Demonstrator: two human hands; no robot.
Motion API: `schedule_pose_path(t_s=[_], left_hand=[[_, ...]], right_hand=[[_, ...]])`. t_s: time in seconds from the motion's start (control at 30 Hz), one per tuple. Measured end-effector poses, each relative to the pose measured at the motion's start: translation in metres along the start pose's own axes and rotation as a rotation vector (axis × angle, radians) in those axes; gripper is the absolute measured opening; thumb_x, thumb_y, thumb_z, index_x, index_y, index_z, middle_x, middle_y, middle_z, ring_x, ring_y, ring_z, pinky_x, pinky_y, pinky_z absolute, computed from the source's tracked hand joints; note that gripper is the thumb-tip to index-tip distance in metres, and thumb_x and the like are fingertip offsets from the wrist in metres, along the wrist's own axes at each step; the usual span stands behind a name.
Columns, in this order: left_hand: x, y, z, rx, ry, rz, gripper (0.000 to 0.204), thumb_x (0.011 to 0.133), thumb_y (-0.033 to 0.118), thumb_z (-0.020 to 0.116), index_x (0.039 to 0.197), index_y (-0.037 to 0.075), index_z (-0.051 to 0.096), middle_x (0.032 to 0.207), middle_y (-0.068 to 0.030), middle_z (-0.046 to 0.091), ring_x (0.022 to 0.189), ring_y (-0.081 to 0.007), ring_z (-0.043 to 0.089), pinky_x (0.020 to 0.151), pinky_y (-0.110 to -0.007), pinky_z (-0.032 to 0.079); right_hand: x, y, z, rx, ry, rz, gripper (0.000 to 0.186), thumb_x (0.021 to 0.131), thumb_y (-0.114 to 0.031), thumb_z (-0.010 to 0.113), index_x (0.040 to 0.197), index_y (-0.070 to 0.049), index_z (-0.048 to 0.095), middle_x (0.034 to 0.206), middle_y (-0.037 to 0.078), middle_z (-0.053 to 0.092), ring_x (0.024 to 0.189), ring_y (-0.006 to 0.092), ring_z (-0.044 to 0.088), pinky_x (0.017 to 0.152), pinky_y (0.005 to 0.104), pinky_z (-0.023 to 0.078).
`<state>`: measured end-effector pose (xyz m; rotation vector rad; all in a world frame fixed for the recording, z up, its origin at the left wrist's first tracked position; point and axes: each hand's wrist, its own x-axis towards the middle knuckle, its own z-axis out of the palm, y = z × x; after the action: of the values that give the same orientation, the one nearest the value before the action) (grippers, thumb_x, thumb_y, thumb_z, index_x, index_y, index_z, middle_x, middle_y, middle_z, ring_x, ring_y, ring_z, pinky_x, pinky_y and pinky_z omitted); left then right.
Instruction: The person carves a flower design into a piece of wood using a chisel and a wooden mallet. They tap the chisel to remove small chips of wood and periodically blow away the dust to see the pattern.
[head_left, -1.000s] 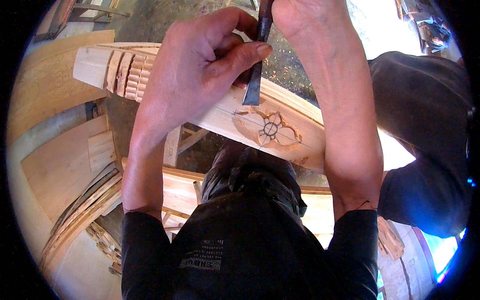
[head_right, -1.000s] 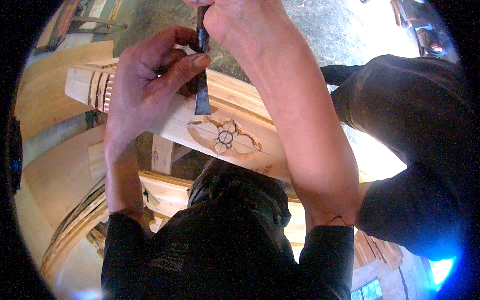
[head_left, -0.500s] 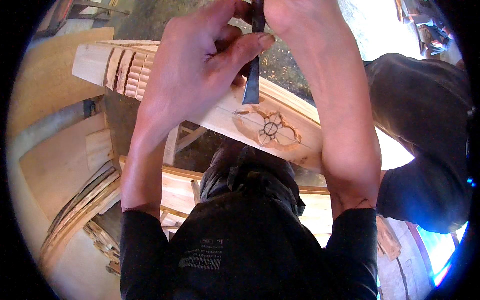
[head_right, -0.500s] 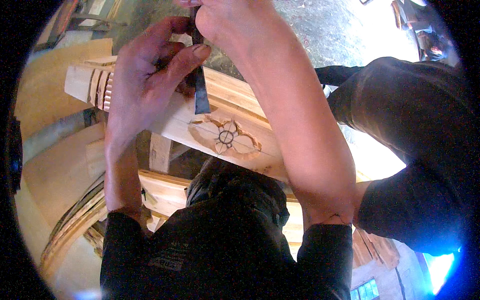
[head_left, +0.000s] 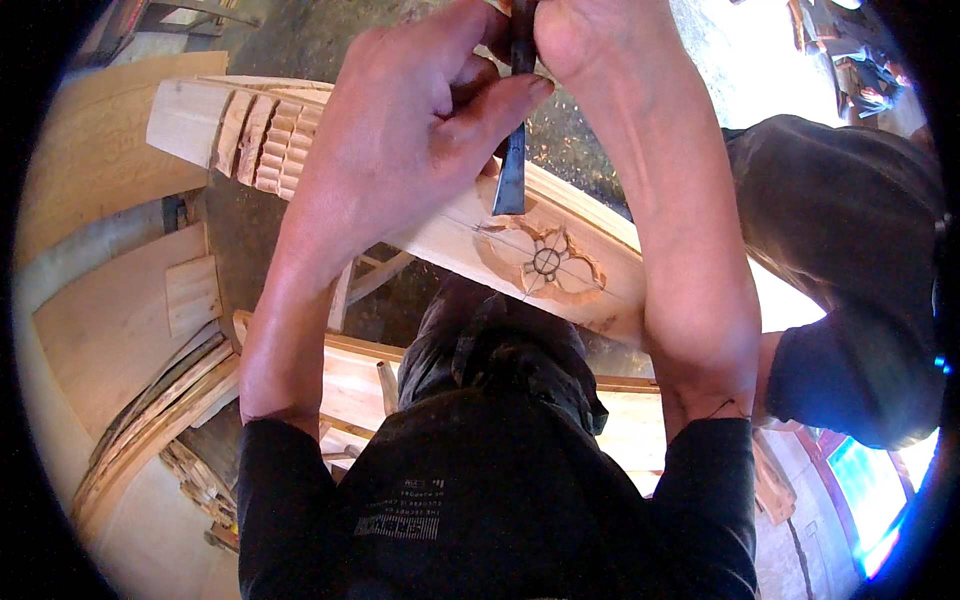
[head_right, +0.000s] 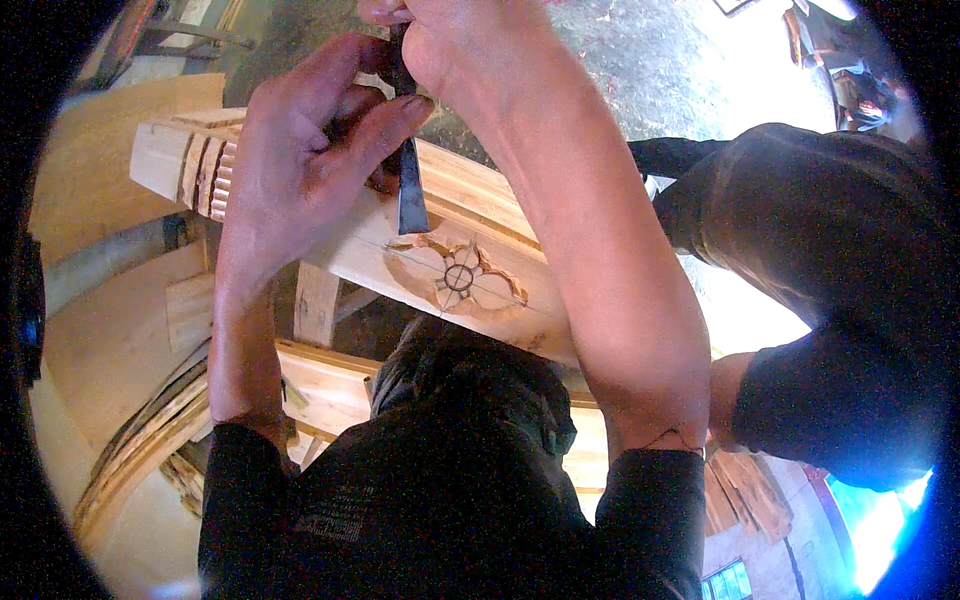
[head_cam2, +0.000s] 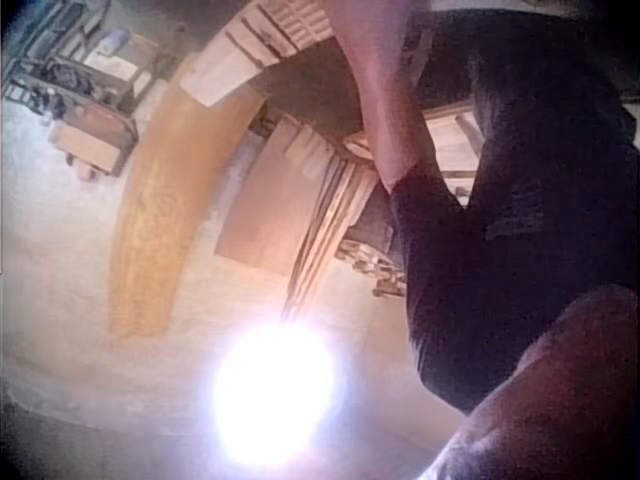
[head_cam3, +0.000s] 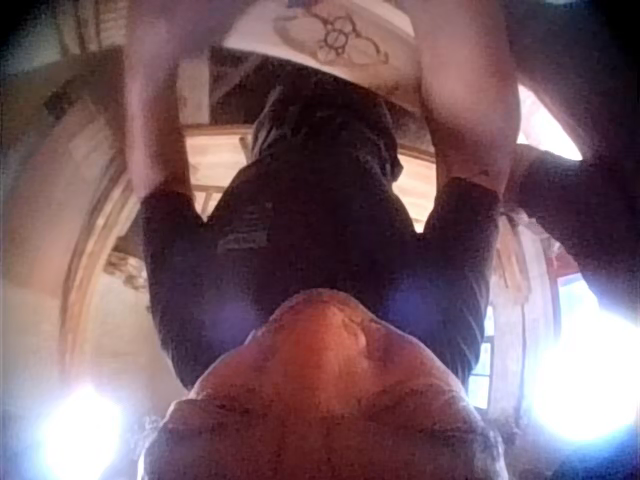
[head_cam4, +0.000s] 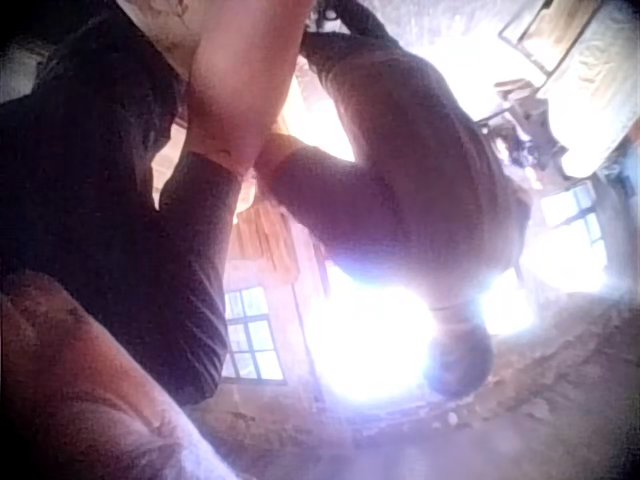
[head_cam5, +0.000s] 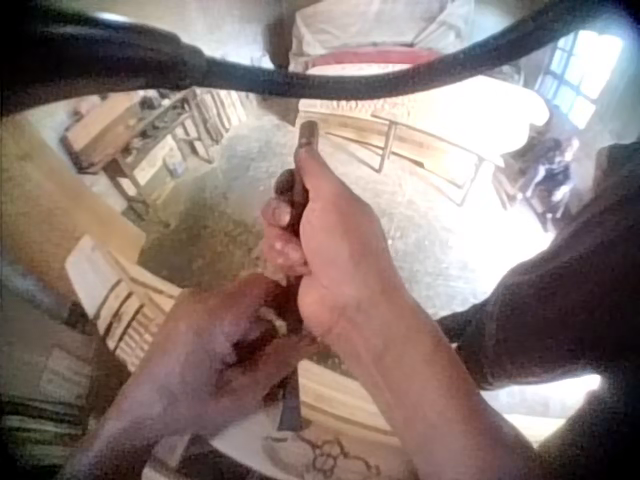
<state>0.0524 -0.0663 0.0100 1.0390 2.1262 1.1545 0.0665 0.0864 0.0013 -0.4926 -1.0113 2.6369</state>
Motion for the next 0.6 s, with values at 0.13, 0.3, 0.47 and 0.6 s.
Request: schedule_pose_path(t_s=[0.13, 0.3, 0.47, 0.6], left_hand=[[0.001, -0.004, -0.002, 0.004, -0.022, 0.013, 0.02, 0.098, 0.01, 0.07, 0.111, -0.001, 0.06, 0.065, -0.0058, 0.067, 0.057, -0.0097, 0.066, 0.051, -0.026, 0.051], [0.001, -0.005, -0.002, -0.015, -0.02, 0.003, 0.019, 0.097, 0.008, 0.07, 0.111, -0.001, 0.06, 0.066, -0.0055, 0.066, 0.057, -0.0093, 0.066, 0.051, -0.026, 0.052], [0.003, -0.015, -0.008, 0.106, -0.059, 0.065, 0.019, 0.098, 0.008, 0.07, 0.112, 0.0, 0.06, 0.068, -0.0051, 0.066, 0.059, -0.0085, 0.066, 0.052, -0.025, 0.053], [0.001, -0.002, -0.005, -0.084, 0.019, 0.004, 0.014, 0.095, 0.012, 0.073, 0.098, 0.0, 0.067, 0.064, -0.0096, 0.065, 0.057, -0.0156, 0.067, 0.054, -0.029, 0.052]], right_hand=[[0.002, 0.001, 0.0, -0.006, -0.015, 0.013, 0.032, 0.111, -0.037, 0.046, 0.089, -0.012, 0.047, 0.066, -0.002, 0.045, 0.051, 0.0101, 0.035, 0.049, 0.0268, 0.027], [0.004, 0.004, 0.0, 0.004, 0.004, 0.069, 0.033, 0.11, -0.037, 0.046, 0.088, -0.012, 0.048, 0.065, -0.002, 0.044, 0.05, 0.0107, 0.035, 0.049, 0.0276, 0.027], [0.004, 0.004, -0.001, 0.037, 0.021, 0.096, 0.035, 0.111, -0.038, 0.046, 0.088, -0.011, 0.048, 0.063, -0.002, 0.043, 0.049, 0.0111, 0.035, 0.048, 0.0282, 0.026], [0.008, -0.005, -0.016, 0.155, -0.011, 0.129, 0.037, 0.111, -0.04, 0.047, 0.088, -0.011, 0.048, 0.062, -0.002, 0.044, 0.046, 0.0098, 0.034, 0.045, 0.0264, 0.025]])
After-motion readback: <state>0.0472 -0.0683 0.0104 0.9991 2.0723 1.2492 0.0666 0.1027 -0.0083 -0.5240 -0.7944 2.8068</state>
